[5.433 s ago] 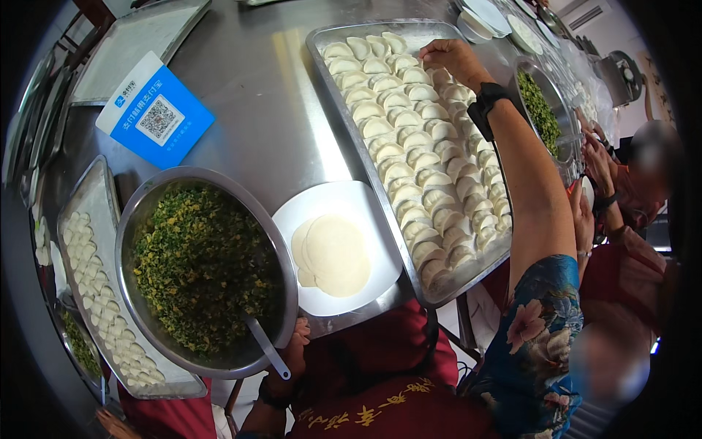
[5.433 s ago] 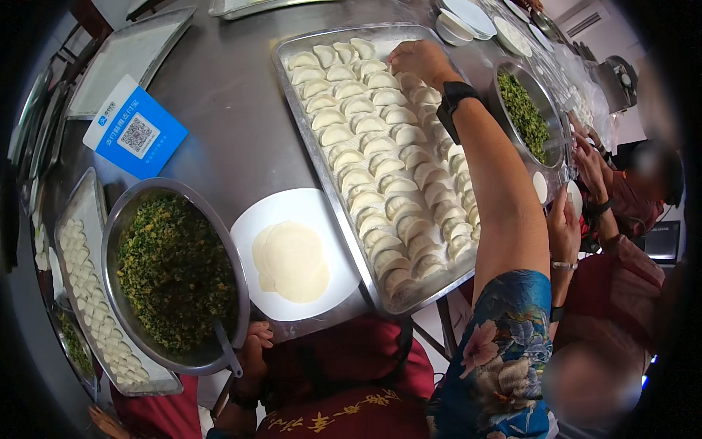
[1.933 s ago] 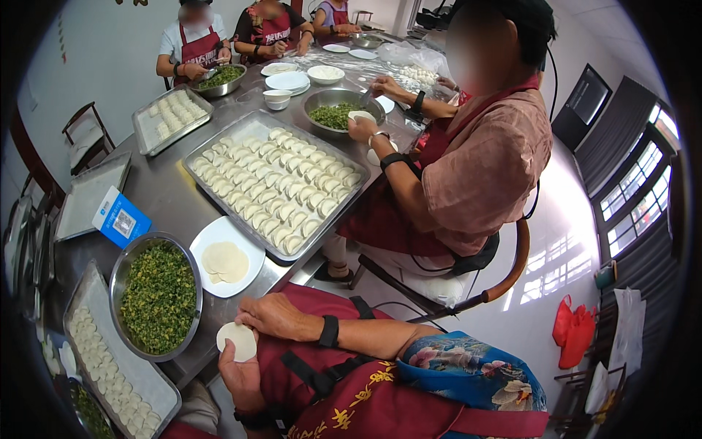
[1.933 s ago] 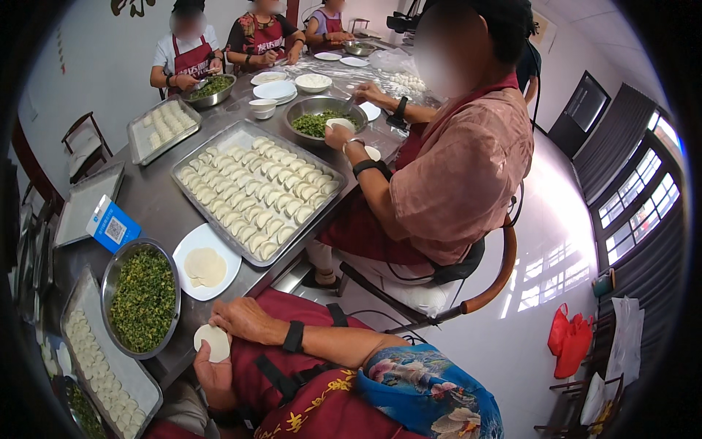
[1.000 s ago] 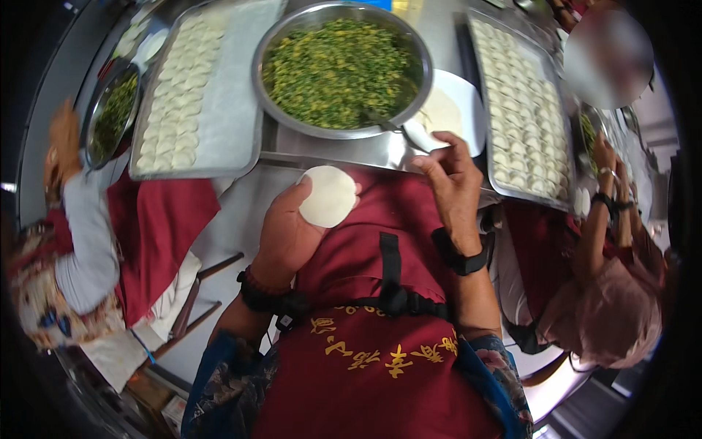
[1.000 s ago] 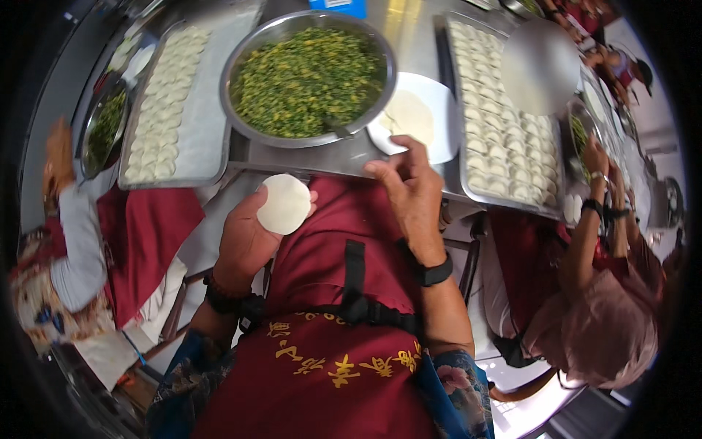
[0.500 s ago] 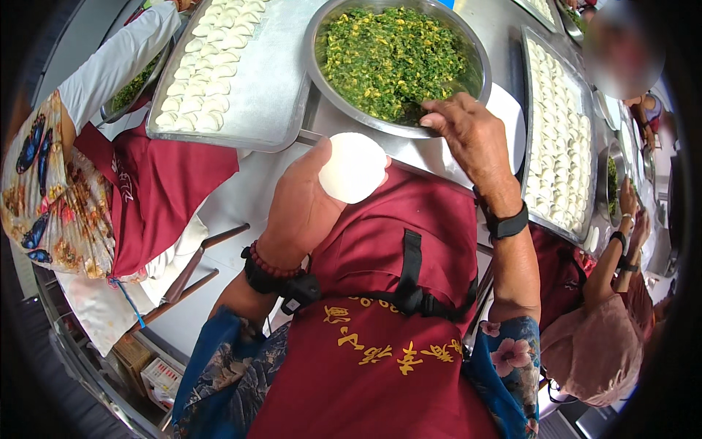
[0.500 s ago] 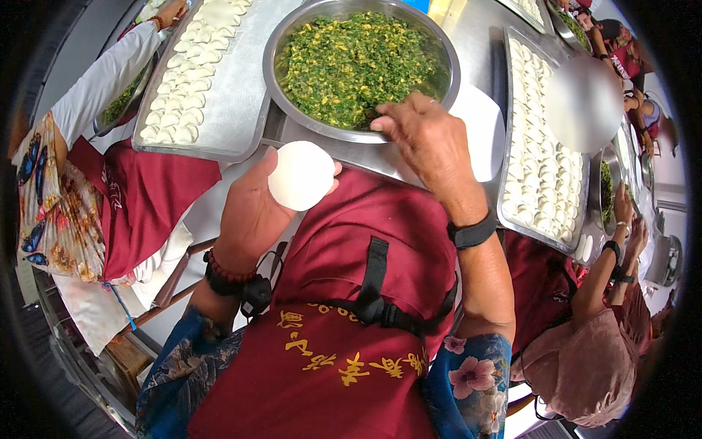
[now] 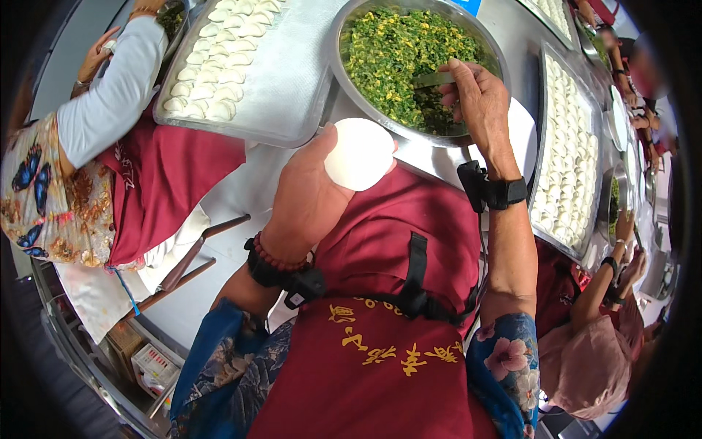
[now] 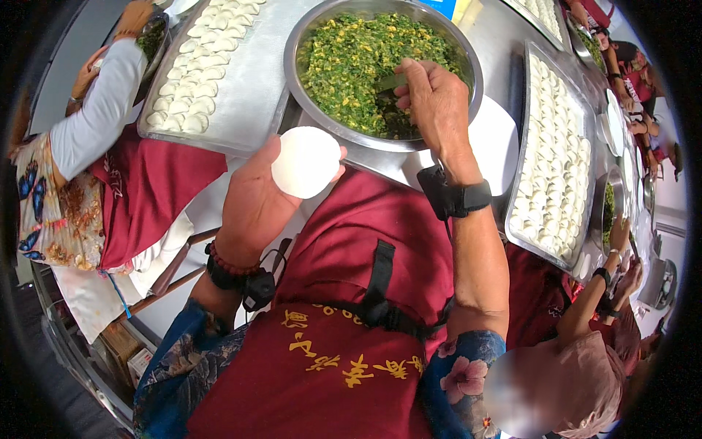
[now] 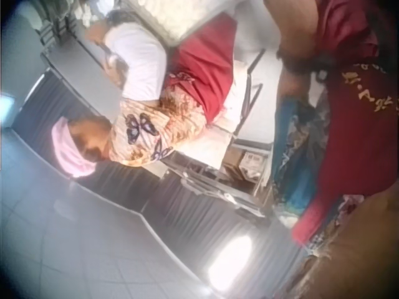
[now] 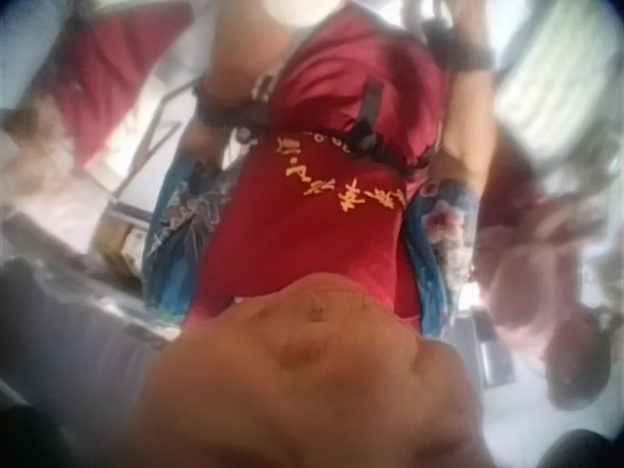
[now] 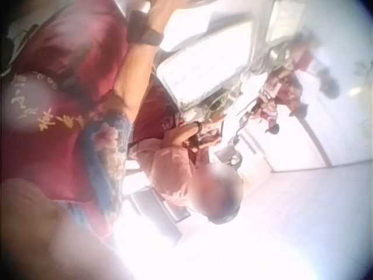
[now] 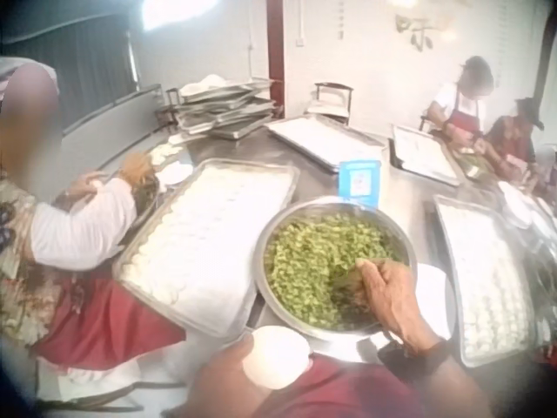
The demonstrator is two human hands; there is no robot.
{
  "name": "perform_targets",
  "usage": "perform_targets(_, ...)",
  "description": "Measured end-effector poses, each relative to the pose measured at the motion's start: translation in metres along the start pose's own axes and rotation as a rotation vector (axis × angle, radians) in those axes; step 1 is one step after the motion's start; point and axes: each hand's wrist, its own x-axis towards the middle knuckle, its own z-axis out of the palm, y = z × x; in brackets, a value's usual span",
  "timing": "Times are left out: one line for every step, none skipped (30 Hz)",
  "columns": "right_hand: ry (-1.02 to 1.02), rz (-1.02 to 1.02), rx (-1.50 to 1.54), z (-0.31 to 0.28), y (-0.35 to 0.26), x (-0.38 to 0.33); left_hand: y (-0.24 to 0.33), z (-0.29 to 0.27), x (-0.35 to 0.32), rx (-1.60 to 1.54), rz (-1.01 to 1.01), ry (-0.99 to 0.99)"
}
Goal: The person places green vegetable filling onto a circular piece of dough using a spoon, then folds the dough and pinches the edges together by hand to create a dumpling.
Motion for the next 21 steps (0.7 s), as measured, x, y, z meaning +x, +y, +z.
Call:
perform_targets(-0.016,0.035,0.087,0.001,0.002,0.003,0.0,0.001,0.001,-0.014,-0.002,-0.01)
perform_targets(-0.033,0.07,0.173,0.002,0.008,0.006,0.001,0.002,0.001,-0.013,0.003,-0.024)
perform_targets(-0.047,0.104,0.258,0.001,0.011,0.008,0.001,0.002,0.003,-0.014,0.007,-0.04)
perform_targets(-0.063,0.122,0.305,-0.001,0.012,0.01,0.001,0.003,0.004,-0.014,0.01,-0.056)
perform_targets(-0.059,0.133,0.336,-0.004,0.013,0.011,0.001,0.004,0.007,-0.027,0.008,-0.059)
perform_targets(-0.058,0.145,0.368,-0.005,0.014,0.011,0.001,0.003,0.008,-0.04,0.006,-0.058)
perform_targets(-0.057,0.157,0.4,-0.007,0.016,0.012,0.002,0.003,0.01,-0.054,0.005,-0.058)
perform_targets(-0.071,0.161,0.439,-0.008,0.018,0.013,0.002,0.002,0.011,-0.042,0.015,-0.061)
perform_targets(-0.075,0.167,0.448,-0.007,0.018,0.014,0.002,0.0,0.013,-0.03,0.022,-0.066)
perform_targets(-0.081,0.174,0.457,-0.006,0.018,0.014,0.002,-0.001,0.015,-0.017,0.031,-0.07)
perform_targets(-0.086,0.18,0.467,-0.005,0.018,0.015,0.003,0.0,0.016,-0.015,0.03,-0.068)
perform_targets(-0.091,0.183,0.496,-0.006,0.019,0.017,0.004,0.001,0.018,-0.014,0.031,-0.067)
perform_targets(-0.096,0.186,0.525,-0.009,0.021,0.018,0.004,0.002,0.019,-0.014,0.031,-0.067)
perform_targets(-0.101,0.19,0.553,-0.01,0.022,0.019,0.006,0.004,0.02,-0.022,0.029,-0.055)
perform_targets(-0.109,0.202,0.563,-0.01,0.022,0.02,0.007,0.007,0.022,-0.029,0.027,-0.043)
perform_targets(-0.116,0.215,0.572,-0.01,0.021,0.02,0.008,0.01,0.024,-0.036,0.025,-0.031)
perform_targets(-0.121,0.227,0.581,-0.011,0.021,0.02,0.009,0.01,0.026,-0.011,0.033,-0.05)
perform_targets(-0.12,0.235,0.581,-0.011,0.021,0.02,0.01,0.01,0.03,0.014,0.041,-0.07)
perform_targets(-0.124,0.226,0.614,-0.013,0.022,0.02,0.011,0.01,0.033,0.039,0.047,-0.09)
perform_targets(-0.127,0.218,0.647,-0.015,0.023,0.02,0.012,0.011,0.037,0.074,0.052,-0.115)
perform_targets(-0.135,0.207,0.681,-0.016,0.023,0.021,0.013,0.01,0.042,0.108,0.064,-0.139)
